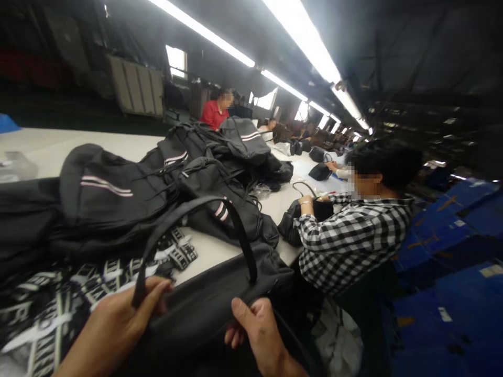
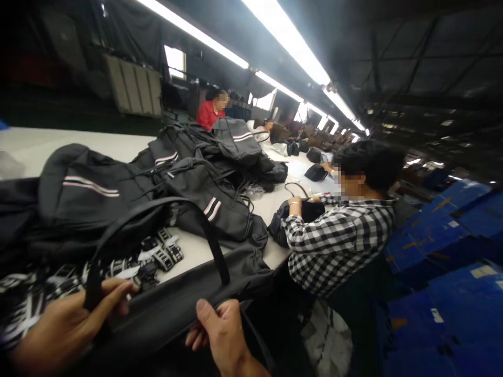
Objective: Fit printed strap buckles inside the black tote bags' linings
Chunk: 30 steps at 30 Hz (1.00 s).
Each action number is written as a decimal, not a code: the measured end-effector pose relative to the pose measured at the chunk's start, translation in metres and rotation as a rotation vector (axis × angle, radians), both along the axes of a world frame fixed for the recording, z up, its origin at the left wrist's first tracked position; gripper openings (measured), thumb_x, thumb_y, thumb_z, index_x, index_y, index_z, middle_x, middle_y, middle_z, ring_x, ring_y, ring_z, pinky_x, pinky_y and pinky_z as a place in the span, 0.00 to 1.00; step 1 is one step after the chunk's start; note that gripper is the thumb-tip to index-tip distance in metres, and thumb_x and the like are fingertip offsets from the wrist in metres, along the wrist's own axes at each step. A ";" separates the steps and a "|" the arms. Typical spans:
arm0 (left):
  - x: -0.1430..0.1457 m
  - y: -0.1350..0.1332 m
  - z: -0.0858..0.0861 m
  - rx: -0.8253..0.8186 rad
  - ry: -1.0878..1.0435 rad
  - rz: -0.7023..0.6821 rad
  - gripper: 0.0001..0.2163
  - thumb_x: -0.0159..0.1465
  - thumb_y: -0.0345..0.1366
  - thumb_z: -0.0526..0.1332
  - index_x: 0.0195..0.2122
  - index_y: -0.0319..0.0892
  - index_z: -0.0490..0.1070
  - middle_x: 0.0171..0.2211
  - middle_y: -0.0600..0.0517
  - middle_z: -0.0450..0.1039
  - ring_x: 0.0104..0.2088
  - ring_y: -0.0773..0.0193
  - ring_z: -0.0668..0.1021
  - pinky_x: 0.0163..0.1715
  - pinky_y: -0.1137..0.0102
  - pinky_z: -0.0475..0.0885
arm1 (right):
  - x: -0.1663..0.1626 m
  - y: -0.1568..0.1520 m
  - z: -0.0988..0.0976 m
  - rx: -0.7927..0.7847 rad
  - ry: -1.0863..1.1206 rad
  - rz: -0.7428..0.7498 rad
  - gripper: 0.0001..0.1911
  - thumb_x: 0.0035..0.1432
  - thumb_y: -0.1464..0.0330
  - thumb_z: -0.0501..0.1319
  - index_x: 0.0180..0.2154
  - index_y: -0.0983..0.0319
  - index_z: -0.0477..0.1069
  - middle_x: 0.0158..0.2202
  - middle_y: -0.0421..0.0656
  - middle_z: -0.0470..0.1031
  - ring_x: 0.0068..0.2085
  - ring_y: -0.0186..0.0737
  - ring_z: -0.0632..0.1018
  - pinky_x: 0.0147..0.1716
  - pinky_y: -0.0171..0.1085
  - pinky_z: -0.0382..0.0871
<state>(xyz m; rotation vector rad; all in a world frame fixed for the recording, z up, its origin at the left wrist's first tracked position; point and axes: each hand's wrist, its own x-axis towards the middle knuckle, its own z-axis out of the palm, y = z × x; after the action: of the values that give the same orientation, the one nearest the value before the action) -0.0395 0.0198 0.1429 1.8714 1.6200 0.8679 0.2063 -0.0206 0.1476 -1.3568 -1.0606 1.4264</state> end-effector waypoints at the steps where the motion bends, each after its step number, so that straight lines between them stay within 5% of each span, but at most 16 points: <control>1: 0.004 -0.002 0.007 -0.052 -0.079 -0.050 0.17 0.63 0.53 0.52 0.33 0.50 0.75 0.30 0.58 0.78 0.34 0.59 0.79 0.35 0.70 0.74 | 0.000 -0.001 0.001 -0.011 -0.004 -0.023 0.29 0.52 0.47 0.61 0.17 0.66 0.72 0.16 0.47 0.73 0.16 0.31 0.69 0.16 0.31 0.58; 4: 0.025 -0.004 0.012 -0.159 -0.112 -0.301 0.19 0.60 0.53 0.58 0.46 0.48 0.73 0.45 0.52 0.77 0.45 0.55 0.77 0.46 0.68 0.71 | 0.007 0.010 -0.010 -0.033 -0.017 -0.134 0.27 0.52 0.49 0.62 0.20 0.67 0.73 0.17 0.46 0.74 0.16 0.30 0.69 0.17 0.30 0.58; 7: 0.044 -0.002 -0.003 -0.138 0.035 -0.376 0.25 0.58 0.47 0.63 0.56 0.47 0.66 0.55 0.49 0.70 0.53 0.53 0.73 0.53 0.64 0.68 | 0.017 0.030 -0.030 -0.038 -0.055 -0.197 0.25 0.49 0.50 0.64 0.21 0.67 0.72 0.17 0.45 0.74 0.17 0.30 0.70 0.18 0.29 0.60; 10: 0.055 0.002 -0.015 -0.057 0.210 -0.335 0.21 0.61 0.44 0.59 0.55 0.45 0.67 0.53 0.46 0.71 0.51 0.52 0.74 0.50 0.62 0.69 | 0.021 0.047 -0.041 0.011 -0.074 -0.186 0.24 0.49 0.50 0.65 0.21 0.66 0.71 0.18 0.44 0.74 0.18 0.30 0.70 0.19 0.30 0.61; 14: 0.056 0.014 -0.015 -0.010 0.362 -0.305 0.15 0.66 0.46 0.50 0.40 0.44 0.72 0.39 0.48 0.76 0.40 0.54 0.78 0.37 0.65 0.70 | 0.013 0.061 -0.047 0.090 -0.098 -0.181 0.24 0.52 0.50 0.63 0.22 0.66 0.71 0.18 0.44 0.74 0.19 0.31 0.70 0.20 0.31 0.63; 18: 0.051 0.020 -0.012 -0.020 0.375 -0.266 0.17 0.68 0.47 0.48 0.31 0.44 0.69 0.32 0.50 0.75 0.33 0.57 0.77 0.31 0.67 0.65 | 0.006 0.064 -0.052 0.116 -0.150 -0.147 0.25 0.55 0.49 0.59 0.23 0.65 0.70 0.18 0.44 0.73 0.19 0.33 0.71 0.20 0.33 0.64; 21: 0.041 0.019 -0.012 -0.069 0.303 -0.219 0.16 0.67 0.43 0.48 0.29 0.43 0.70 0.28 0.52 0.74 0.31 0.59 0.76 0.30 0.69 0.64 | 0.009 0.060 -0.054 0.283 -0.301 -0.080 0.21 0.59 0.53 0.58 0.25 0.63 0.72 0.23 0.44 0.75 0.25 0.36 0.74 0.27 0.35 0.69; 25: 0.023 0.015 -0.010 -0.099 0.171 -0.043 0.15 0.66 0.44 0.49 0.34 0.44 0.74 0.28 0.53 0.75 0.30 0.60 0.77 0.31 0.71 0.66 | 0.021 0.062 -0.059 0.560 -0.491 0.011 0.12 0.59 0.61 0.60 0.40 0.61 0.75 0.36 0.46 0.77 0.37 0.40 0.77 0.39 0.38 0.72; 30: 0.009 0.018 -0.004 -0.113 0.180 0.133 0.21 0.64 0.51 0.51 0.53 0.49 0.69 0.33 0.52 0.78 0.34 0.56 0.79 0.34 0.69 0.69 | 0.024 0.083 -0.066 0.519 -0.450 0.084 0.22 0.58 0.64 0.61 0.55 0.60 0.67 0.46 0.48 0.76 0.46 0.43 0.77 0.44 0.40 0.73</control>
<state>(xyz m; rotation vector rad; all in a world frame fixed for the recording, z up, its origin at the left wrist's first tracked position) -0.0307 0.0374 0.1385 1.8238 1.8800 0.6608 0.2301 0.0624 0.0811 -1.2741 -1.6598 0.8190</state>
